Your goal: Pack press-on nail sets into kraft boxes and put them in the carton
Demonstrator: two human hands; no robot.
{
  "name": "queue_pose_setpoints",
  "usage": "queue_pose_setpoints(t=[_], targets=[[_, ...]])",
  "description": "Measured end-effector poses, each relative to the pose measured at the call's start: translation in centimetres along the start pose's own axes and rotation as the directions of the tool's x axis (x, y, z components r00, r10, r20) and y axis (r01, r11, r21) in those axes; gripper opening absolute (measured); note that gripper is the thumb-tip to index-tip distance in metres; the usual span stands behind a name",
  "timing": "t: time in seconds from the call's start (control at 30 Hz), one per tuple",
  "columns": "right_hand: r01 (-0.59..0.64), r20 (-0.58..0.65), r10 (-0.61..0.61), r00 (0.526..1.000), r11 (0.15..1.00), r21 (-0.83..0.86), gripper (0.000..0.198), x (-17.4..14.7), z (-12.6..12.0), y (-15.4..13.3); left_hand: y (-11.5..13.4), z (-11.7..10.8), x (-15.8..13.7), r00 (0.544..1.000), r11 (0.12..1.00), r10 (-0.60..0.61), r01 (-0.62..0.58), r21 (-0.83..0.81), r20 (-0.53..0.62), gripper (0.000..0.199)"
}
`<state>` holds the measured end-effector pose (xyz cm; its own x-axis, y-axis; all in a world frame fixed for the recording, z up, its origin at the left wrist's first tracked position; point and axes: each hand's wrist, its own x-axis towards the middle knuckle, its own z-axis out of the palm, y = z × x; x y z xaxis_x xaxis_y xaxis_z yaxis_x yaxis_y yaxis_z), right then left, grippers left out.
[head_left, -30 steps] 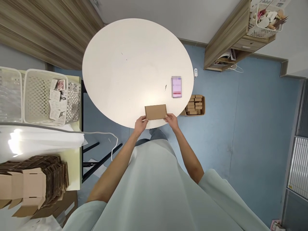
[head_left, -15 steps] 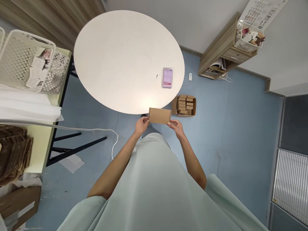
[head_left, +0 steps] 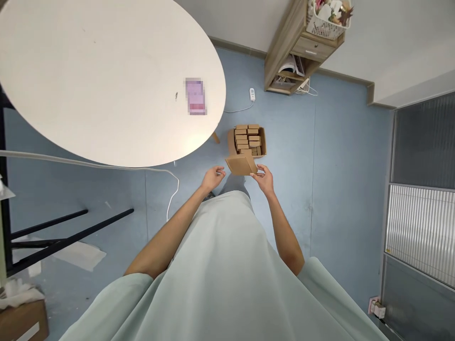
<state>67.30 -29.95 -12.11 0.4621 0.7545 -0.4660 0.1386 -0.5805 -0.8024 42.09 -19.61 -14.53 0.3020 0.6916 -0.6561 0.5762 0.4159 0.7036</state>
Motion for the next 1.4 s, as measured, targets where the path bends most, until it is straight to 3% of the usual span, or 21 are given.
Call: queue_pose_setpoints(t=[0.17, 0.33, 0.47, 0.6, 0.8, 0.93, 1.2, 1.4], targets=[[0.066, 0.059, -0.055, 0.997, 0.976, -0.208, 0.059, 4.6, -4.7, 2.2, 4.9, 5.8, 4.6, 0.998, 0.995, 0.062, -0.064, 0.081, 0.030, 0.069], [0.076, 0.183, -0.002, 0.983, 0.915, -0.397, 0.051, 10.6, -7.6, 5.0, 8.5, 12.1, 10.0, 0.979, 0.964, 0.129, -0.162, 0.211, 0.159, 0.073], [0.091, 0.244, 0.041, 0.969, 0.859, -0.503, 0.052, 16.0, -8.5, 7.2, 9.5, 16.0, 14.5, 0.975, 0.957, 0.064, -0.120, 0.264, 0.212, 0.078], [0.113, 0.266, 0.052, 0.963, 0.816, -0.567, 0.049, 21.7, -8.3, 9.8, 8.5, 18.6, 19.4, 0.986, 0.965, -0.031, -0.014, 0.263, 0.166, 0.076], [0.136, 0.281, 0.038, 0.959, 0.808, -0.573, 0.038, 29.6, -6.0, 15.8, 5.2, 21.3, 27.3, 0.959, 0.948, -0.225, 0.174, 0.266, 0.174, 0.063], [0.138, 0.318, 0.070, 0.945, 0.798, -0.587, 0.037, 33.6, -4.0, 19.9, 3.1, 22.7, 31.0, 0.933, 0.928, -0.323, 0.280, 0.246, 0.157, 0.055], [0.105, 0.354, 0.141, 0.925, 0.798, -0.593, 0.041, 38.4, -1.4, 24.7, 1.5, 23.4, 33.4, 0.914, 0.917, -0.386, 0.364, 0.165, 0.127, 0.050], [0.179, 0.408, 0.141, 0.902, 0.737, -0.652, 0.042, 41.2, 0.2, 26.3, 1.5, 22.5, 33.4, 0.907, 0.903, -0.409, 0.388, 0.185, 0.096, 0.047]])
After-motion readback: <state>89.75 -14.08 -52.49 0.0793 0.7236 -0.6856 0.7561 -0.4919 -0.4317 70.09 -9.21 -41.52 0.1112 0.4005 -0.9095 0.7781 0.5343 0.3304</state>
